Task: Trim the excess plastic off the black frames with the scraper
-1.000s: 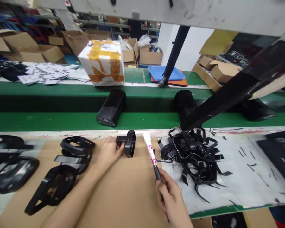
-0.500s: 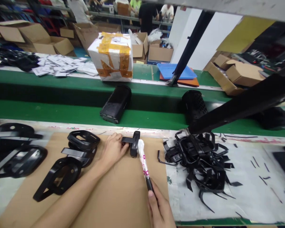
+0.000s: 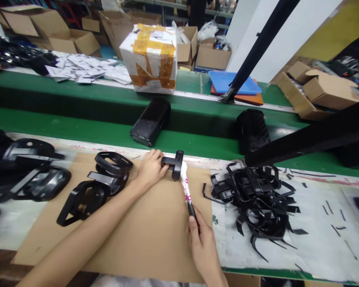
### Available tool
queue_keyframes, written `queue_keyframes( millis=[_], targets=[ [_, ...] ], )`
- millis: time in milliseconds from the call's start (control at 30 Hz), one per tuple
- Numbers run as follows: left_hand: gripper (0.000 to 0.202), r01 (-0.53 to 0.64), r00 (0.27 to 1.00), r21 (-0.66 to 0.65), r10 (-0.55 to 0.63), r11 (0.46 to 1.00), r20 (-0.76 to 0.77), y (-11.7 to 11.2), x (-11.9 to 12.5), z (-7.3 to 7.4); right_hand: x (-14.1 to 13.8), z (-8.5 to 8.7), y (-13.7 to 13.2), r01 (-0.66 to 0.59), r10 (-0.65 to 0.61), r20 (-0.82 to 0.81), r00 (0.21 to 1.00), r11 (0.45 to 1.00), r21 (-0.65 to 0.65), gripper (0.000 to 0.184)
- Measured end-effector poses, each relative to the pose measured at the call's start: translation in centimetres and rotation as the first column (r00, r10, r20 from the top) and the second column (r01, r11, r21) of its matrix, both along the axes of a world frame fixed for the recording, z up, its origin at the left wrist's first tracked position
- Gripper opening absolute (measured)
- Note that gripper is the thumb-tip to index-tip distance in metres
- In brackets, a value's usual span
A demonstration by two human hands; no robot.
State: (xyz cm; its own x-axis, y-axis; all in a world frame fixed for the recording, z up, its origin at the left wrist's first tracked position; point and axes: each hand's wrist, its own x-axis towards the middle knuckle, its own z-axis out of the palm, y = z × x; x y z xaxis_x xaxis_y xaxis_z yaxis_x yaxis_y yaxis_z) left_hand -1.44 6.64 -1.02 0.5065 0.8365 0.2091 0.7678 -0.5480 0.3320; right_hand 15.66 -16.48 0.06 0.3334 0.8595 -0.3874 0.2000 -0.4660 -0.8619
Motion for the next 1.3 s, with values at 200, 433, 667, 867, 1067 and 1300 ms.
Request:
queue_keyframes(
  millis=[200, 433, 667, 867, 1067, 1300],
  targets=[
    [0.014, -0.034, 0.999, -0.018, 0.034, 0.999, -0.001, -1.8, -0.6, 0.6, 0.3, -0.1, -0.6, 0.005, -0.008, -0.132, 0.991, 1.000, -0.027, 0.064],
    [0.018, -0.036, 0.997, 0.019, 0.035, 0.999, 0.070, -1.3, 0.1, -0.2, 0.2, -1.1, -0.9, -0.006, 0.008, -0.109, 0.994, 1.000, 0.020, 0.064],
    [0.014, -0.020, 0.993, -0.042, 0.024, 0.999, 0.119, -0.7, 0.8, -0.2, 0.7, -1.5, -0.6, 0.032, -0.026, -0.175, 0.984, 0.999, 0.033, 0.061],
    [0.018, -0.004, 0.999, -0.042, 0.005, 0.999, 0.044, 1.2, 1.8, 0.1, 1.3, -1.2, 1.2, 0.079, -0.056, -0.238, 0.970, 0.993, 0.090, 0.060],
    [0.017, -0.052, 0.998, 0.006, 0.052, 0.999, -0.030, 0.7, 1.2, 0.9, 1.5, -1.1, 1.3, 0.157, -0.138, -0.337, 0.931, 0.987, 0.029, 0.065],
    [0.017, -0.115, 0.987, -0.015, 0.112, 0.993, -0.119, -2.0, -1.5, 1.2, 1.6, -0.4, 2.0, 0.136, -0.127, -0.362, 0.923, 0.991, -0.001, 0.075]
  ],
)
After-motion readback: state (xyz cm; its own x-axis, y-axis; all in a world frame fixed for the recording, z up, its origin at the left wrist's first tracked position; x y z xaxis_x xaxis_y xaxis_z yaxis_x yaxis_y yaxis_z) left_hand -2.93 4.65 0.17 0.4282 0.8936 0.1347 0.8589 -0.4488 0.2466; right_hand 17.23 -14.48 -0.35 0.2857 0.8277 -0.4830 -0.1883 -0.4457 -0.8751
